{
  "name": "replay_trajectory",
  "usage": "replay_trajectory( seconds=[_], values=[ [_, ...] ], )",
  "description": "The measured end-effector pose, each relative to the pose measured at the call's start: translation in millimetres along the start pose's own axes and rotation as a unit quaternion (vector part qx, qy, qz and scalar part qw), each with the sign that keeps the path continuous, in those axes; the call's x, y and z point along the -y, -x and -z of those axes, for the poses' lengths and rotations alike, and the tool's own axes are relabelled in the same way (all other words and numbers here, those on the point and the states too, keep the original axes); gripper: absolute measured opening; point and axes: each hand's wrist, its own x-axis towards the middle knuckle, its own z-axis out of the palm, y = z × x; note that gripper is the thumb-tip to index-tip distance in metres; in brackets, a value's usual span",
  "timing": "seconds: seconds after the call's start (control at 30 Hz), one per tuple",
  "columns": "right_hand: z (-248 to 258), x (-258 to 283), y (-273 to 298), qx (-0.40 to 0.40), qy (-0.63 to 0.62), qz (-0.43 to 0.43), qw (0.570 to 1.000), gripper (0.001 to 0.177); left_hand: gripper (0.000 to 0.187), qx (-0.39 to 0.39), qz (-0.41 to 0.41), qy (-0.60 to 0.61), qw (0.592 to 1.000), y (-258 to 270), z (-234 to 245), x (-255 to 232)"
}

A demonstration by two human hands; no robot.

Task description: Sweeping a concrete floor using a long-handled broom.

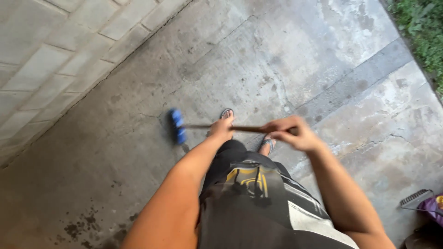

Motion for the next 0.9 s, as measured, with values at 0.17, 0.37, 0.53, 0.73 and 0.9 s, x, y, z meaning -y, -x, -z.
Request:
replay_trajectory(
  seconds=[0.17, 0.37, 0.53, 0.73, 0.9],
  values=[
    [23, 68, -30, 0.062, 0.154, 0.0, 0.986, 0.026, 0.039, -0.099, -0.174, 0.192, 0.961, -81, 72, -122],
    [-29, 109, -88, 0.191, 0.154, 0.104, 0.964, 0.03, 0.028, -0.218, -0.345, 0.173, 0.896, -113, 98, -132],
    [-34, 131, -97, 0.154, 0.152, 0.17, 0.962, 0.031, 0.03, -0.232, -0.369, 0.174, 0.883, -40, 148, -117],
    [-32, 36, -109, 0.079, 0.024, 0.075, 0.994, 0.039, 0.04, -0.175, -0.171, 0.131, 0.961, 2, 136, 1],
    [-35, -80, -104, 0.094, -0.132, 0.001, 0.987, 0.035, 0.036, -0.055, 0.147, 0.051, 0.986, -24, 128, 68]
  ],
)
